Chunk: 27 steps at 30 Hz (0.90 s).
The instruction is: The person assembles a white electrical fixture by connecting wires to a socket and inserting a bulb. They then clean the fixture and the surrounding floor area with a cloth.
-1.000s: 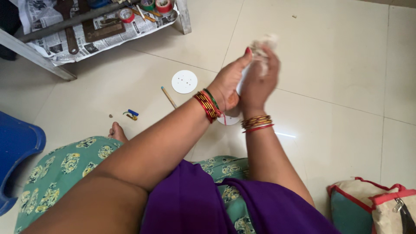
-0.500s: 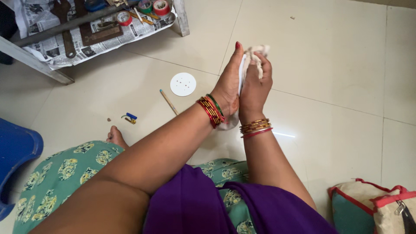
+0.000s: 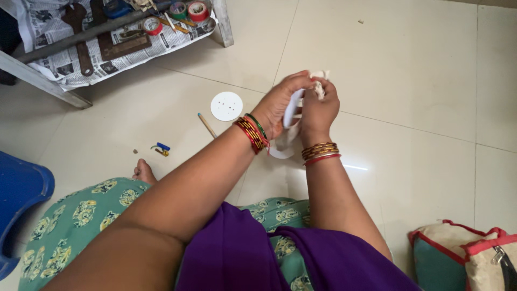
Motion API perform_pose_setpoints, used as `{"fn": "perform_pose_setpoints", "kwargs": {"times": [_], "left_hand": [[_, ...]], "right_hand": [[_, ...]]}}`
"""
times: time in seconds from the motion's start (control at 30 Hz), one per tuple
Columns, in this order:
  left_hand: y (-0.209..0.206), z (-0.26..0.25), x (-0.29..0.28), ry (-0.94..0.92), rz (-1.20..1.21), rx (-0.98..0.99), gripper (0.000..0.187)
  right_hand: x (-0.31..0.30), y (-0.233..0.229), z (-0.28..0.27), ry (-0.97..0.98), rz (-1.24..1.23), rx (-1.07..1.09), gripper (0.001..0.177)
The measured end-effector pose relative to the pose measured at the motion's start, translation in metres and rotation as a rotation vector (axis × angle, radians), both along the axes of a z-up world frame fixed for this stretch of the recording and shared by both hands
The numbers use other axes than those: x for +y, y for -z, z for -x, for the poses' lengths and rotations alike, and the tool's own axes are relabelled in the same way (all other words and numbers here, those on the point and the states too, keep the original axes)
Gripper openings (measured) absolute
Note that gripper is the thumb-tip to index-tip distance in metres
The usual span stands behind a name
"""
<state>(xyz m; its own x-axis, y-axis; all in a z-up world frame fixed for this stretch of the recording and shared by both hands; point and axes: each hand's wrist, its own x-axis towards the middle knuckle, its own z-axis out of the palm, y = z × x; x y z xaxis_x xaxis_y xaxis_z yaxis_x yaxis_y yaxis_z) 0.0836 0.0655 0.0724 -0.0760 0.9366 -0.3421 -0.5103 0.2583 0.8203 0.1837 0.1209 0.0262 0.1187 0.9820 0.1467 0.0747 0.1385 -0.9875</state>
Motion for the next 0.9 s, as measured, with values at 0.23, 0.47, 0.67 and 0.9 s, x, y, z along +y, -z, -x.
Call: {"fn": "perform_pose_setpoints", "kwargs": {"times": [0.23, 0.47, 0.67, 0.9], "left_hand": [[0.051, 0.01, -0.021, 0.059, 0.372, 1.321, 0.089], [0.076, -0.009, -0.036, 0.421, 0.174, 1.569, 0.115], [0.096, -0.01, -0.033, 0.491, 0.082, 1.612, 0.119], [0.136, 0.052, -0.015, -0.02, 0.256, 1.663, 0.071]], "right_hand": [[0.031, -0.013, -0.042, 0.142, 0.103, 0.801, 0.02], [0.037, -0.035, -0.065, 0.25, 0.053, 0.773, 0.023], [0.035, -0.031, -0.054, 0.185, 0.118, 0.774, 0.025], [0.028, -0.039, -0.051, 0.15, 0.168, 0.724, 0.024]]}}
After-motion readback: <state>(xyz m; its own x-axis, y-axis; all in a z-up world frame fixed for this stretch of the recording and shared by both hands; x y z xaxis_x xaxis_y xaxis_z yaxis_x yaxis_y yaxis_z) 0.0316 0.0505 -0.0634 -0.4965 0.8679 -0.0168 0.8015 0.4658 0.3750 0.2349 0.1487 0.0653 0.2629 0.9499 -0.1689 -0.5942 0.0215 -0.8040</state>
